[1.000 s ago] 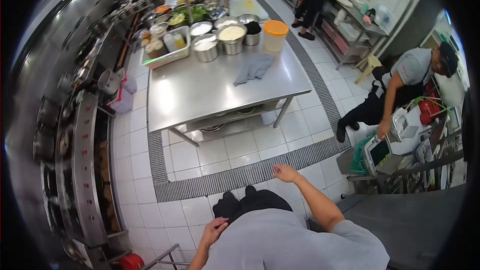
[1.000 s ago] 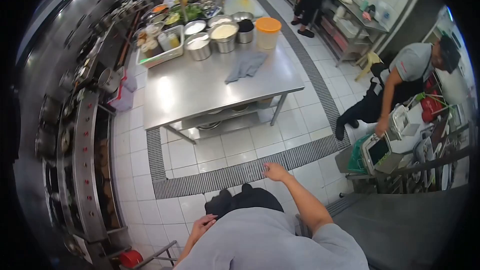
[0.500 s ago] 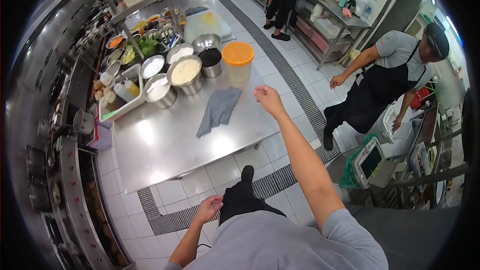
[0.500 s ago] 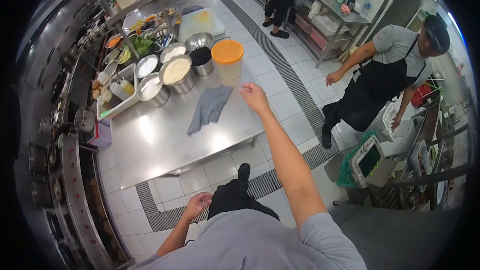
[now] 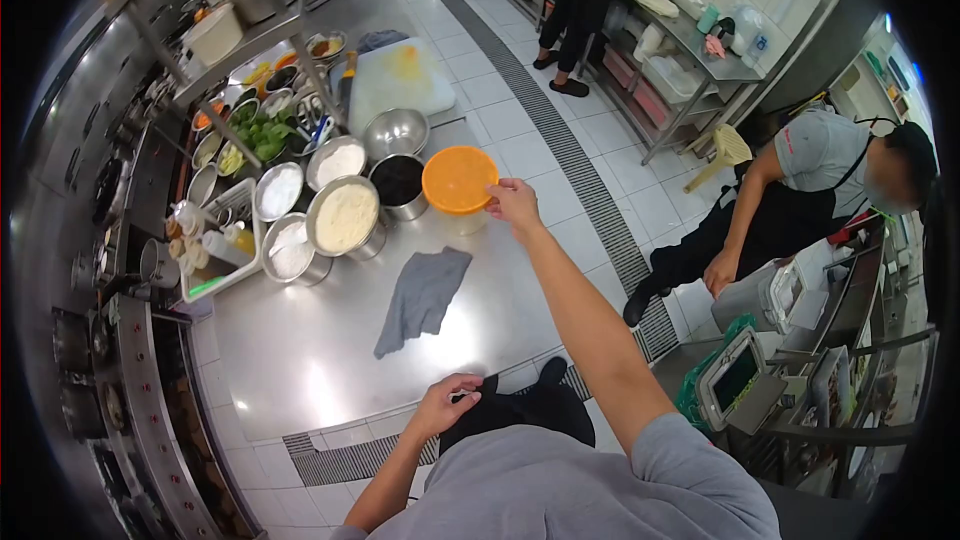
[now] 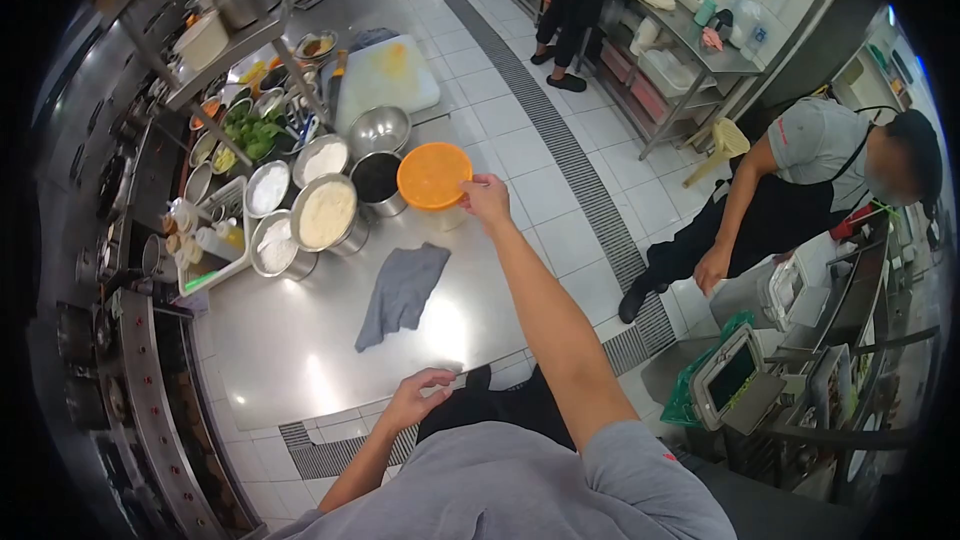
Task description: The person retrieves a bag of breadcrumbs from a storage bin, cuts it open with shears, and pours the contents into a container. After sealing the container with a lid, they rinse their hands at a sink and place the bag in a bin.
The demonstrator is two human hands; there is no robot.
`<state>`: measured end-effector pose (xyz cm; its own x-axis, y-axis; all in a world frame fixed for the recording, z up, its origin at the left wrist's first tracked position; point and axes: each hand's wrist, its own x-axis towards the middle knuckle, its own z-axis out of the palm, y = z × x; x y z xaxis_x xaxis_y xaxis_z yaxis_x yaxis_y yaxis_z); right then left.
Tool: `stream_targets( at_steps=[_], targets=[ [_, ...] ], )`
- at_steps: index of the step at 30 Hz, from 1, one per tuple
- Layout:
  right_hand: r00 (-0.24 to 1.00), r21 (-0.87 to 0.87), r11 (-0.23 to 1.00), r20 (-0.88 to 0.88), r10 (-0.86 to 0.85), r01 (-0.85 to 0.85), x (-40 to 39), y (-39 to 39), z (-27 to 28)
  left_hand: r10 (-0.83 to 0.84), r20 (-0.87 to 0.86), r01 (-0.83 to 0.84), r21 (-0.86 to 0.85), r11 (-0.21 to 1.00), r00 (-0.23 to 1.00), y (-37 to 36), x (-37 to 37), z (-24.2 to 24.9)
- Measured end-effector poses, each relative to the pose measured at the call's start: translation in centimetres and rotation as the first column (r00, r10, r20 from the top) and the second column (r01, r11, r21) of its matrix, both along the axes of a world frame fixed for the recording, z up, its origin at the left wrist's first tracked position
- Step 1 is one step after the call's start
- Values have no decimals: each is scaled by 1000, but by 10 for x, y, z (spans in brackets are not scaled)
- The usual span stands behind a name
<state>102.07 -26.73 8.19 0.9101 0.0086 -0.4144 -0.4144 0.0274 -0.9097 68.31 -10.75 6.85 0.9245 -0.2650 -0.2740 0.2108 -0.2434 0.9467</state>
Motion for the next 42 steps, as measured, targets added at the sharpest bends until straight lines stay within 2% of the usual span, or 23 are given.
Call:
stream_targets(
  at_steps=[1, 5, 7, 9, 11, 12, 13, 14, 15, 16, 17, 19, 23, 27, 28, 29, 32, 35, 36, 38, 39, 41, 42],
  targets=[
    [999, 74, 997, 48, 5, -8, 4, -8, -2, 54, -35, -57, -92, 994, 998, -8, 10, -3],
    [994, 190, 981, 105, 13, -33, 3, -63, 19, 101, -79, -107, -84, 991, 992, -35, 59, -12],
    [992, 318, 943, 101, 71, -100, 9, -104, 31, 161, -83, -169, -100, 981, 983, -53, 87, -9],
    [987, 351, 923, 81, 138, -158, 23, -144, 47, 209, -49, -213, -101, 972, 977, -76, 117, -7],
    [967, 389, 885, 91, 239, -255, 45, -185, 64, 364, -157, -394, -283, 874, 918, -104, 150, -10],
    [947, 431, 846, 81, 310, -314, 56, -204, 67, 343, -225, -405, -354, 843, 912, -115, 167, -10],
    [943, 435, 839, 86, 323, -327, 69, -220, 66, 357, -220, -415, -351, 840, 908, -130, 183, -10],
    [917, 484, 787, 94, 388, -383, 82, -235, 63, 340, -310, -460, -610, 645, 888, -151, 201, -7],
    [887, 528, 730, 105, 450, -434, 95, -243, 66, 291, -387, -476, -796, 373, 875, -171, 220, -1],
    [868, 532, 713, 89, 489, -456, 106, -252, 70, 221, -369, -427, -837, 342, 903, -187, 239, 5],
    [865, 532, 710, 92, 494, -462, 115, -258, 75, 227, -366, -426, -838, 341, 902, -202, 255, 11],
    [796, 497, 677, 51, 603, -544, 135, -268, 77, 172, -342, -372, -909, 188, 924, -226, 283, 17],
    [745, 471, 640, 57, 665, -607, 174, -282, 67, 164, -318, -347, -917, 197, 934, -241, 312, 9],
    [564, 405, 493, 73, 822, -770, 210, -273, 52, 269, -404, -458, -870, 184, 874, -233, 313, -33],
    [490, 374, 435, 63, 869, -819, 230, -264, 51, 295, -416, -485, -845, 223, 860, -230, 321, -39],
    [477, 369, 423, 66, 876, -828, 238, -260, 52, 299, -429, -507, -818, 271, 852, -230, 327, -36],
    [411, 211, 393, 47, 911, -895, 271, -252, 56, 352, -395, -496, -826, 269, 849, -231, 363, -31],
    [488, 199, 474, 21, 873, -857, 308, -255, 71, 309, -427, -503, -832, 233, 850, -219, 412, -67],
    [482, 199, 469, 22, 876, -861, 325, -255, 69, 314, -426, -504, -832, 231, 848, -212, 435, -62],
    [614, 299, 578, 33, 789, -759, 347, -262, 60, 217, -430, -477, -836, 272, 876, -203, 479, -52],
    [597, 297, 565, 21, 802, -770, 359, -265, 63, 231, -438, -488, -835, 253, 869, -199, 502, -44],
    [699, 349, 633, 101, 708, -692, 388, -268, 68, 128, -393, -413, -865, 286, 911, -188, 548, -34],
    [729, 392, 644, 110, 676, -657, 402, -268, 66, 144, -408, -433, -861, 266, 901, -185, 566, -29]
  ],
)
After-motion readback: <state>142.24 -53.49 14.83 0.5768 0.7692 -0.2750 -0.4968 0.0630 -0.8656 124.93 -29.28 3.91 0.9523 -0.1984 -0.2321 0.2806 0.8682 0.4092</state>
